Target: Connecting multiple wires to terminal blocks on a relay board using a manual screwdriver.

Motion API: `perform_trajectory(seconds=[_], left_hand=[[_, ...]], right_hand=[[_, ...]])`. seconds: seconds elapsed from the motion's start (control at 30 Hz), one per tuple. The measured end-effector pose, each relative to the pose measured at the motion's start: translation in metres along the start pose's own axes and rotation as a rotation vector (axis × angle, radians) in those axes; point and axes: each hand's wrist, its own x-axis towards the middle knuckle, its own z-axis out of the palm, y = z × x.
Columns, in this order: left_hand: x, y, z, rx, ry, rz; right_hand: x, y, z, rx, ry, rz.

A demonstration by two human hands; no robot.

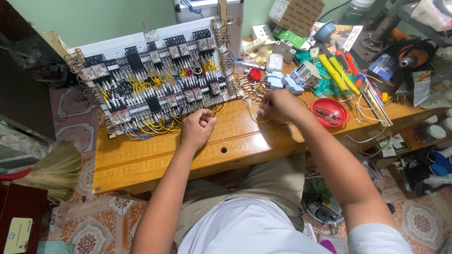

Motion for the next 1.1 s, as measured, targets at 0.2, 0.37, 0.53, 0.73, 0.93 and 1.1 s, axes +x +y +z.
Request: perform_trajectory(seconds=[0.2, 0.37, 0.53, 0.73, 0.93, 1.1], left_hand=[[0.0, -0.001, 0.0, 0.013, 0.018, 0.028], [0.001, -0.002, -0.003, 0.007, 0.004, 0.031], [0.001, -0.003, 0.0, 0.001, 0.005, 0.045], [0.001, -0.003, 0.0, -0.01, 0.005, 0.049], [0.002, -0.007, 0.001, -0.033, 0.013, 0.049], [0.002, -0.003, -0.001, -0.047, -0.004, 0.035]], right_hand=[[0.083, 0.059, 0.025, -0.097, 0.193, -0.004], [0.088, 0.034, 0.026, -0.15, 0.137, 0.12], [0.107, 0.048, 0.044, -0.186, 0.134, 0.158], [0.095, 0.04, 0.023, -0.127, 0.14, 0.126], [0.064, 0.022, -0.024, -0.082, 0.122, 0.129], [0.037, 0.007, -0.048, 0.094, 0.212, -0.024]])
